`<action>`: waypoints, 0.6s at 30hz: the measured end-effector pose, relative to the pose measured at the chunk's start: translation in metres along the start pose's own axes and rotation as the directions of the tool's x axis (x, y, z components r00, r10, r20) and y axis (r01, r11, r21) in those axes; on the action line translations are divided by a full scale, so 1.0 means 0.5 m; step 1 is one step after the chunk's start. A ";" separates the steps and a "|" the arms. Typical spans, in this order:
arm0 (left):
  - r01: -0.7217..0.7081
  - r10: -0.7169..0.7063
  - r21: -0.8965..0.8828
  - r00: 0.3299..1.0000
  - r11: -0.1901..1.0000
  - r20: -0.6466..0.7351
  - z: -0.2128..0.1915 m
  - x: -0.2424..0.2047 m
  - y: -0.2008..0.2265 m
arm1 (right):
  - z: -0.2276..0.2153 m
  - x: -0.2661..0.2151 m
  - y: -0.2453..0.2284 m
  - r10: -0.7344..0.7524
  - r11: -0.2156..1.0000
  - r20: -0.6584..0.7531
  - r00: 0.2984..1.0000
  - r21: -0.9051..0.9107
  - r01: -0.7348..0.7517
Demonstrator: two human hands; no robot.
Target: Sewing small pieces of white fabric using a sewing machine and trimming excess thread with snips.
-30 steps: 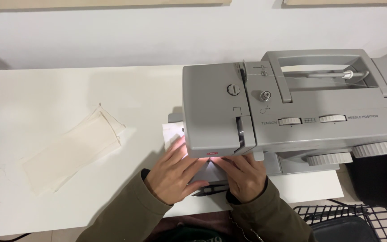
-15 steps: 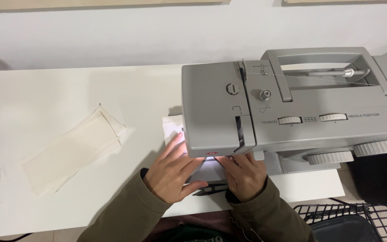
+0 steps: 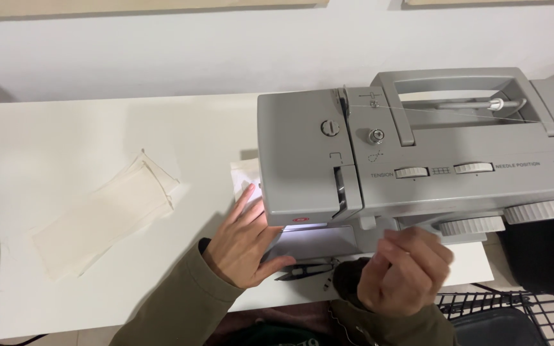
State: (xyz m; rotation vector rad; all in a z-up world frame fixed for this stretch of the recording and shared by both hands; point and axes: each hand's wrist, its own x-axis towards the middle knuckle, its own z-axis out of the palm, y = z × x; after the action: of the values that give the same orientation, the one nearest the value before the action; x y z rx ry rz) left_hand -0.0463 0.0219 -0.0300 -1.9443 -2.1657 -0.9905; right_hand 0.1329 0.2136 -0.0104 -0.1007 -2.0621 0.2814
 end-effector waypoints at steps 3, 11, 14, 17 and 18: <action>0.013 -0.012 -0.001 0.999 1.000 0.029 -0.005 0.004 0.001 | 0.007 0.028 -0.020 -0.013 0.999 -0.077 0.997 -0.052 0.009; 0.017 -0.019 0.041 0.998 0.999 0.063 0.006 -0.002 -0.018 | 0.028 0.015 -0.007 -0.030 0.996 -0.049 0.998 -0.089 0.026; 0.034 -0.038 0.064 0.997 0.997 0.070 0.003 0.004 -0.018 | 0.031 0.008 0.003 -0.041 0.998 -0.058 0.998 -0.058 0.037; 0.045 -0.051 0.067 0.995 0.997 0.087 -0.001 0.009 -0.015 | 0.030 0.015 -0.001 -0.052 0.998 -0.054 0.997 -0.029 0.050; 0.049 -0.056 0.066 0.994 0.997 0.097 -0.003 0.010 -0.014 | 0.031 0.020 -0.004 -0.058 0.998 -0.052 0.997 -0.018 0.058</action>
State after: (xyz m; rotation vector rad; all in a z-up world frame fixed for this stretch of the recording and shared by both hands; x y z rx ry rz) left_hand -0.0543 0.0255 -0.0296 -1.9576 -2.2822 -0.8381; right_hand 0.1148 0.2113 -0.0086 -0.0574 -2.0118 0.2240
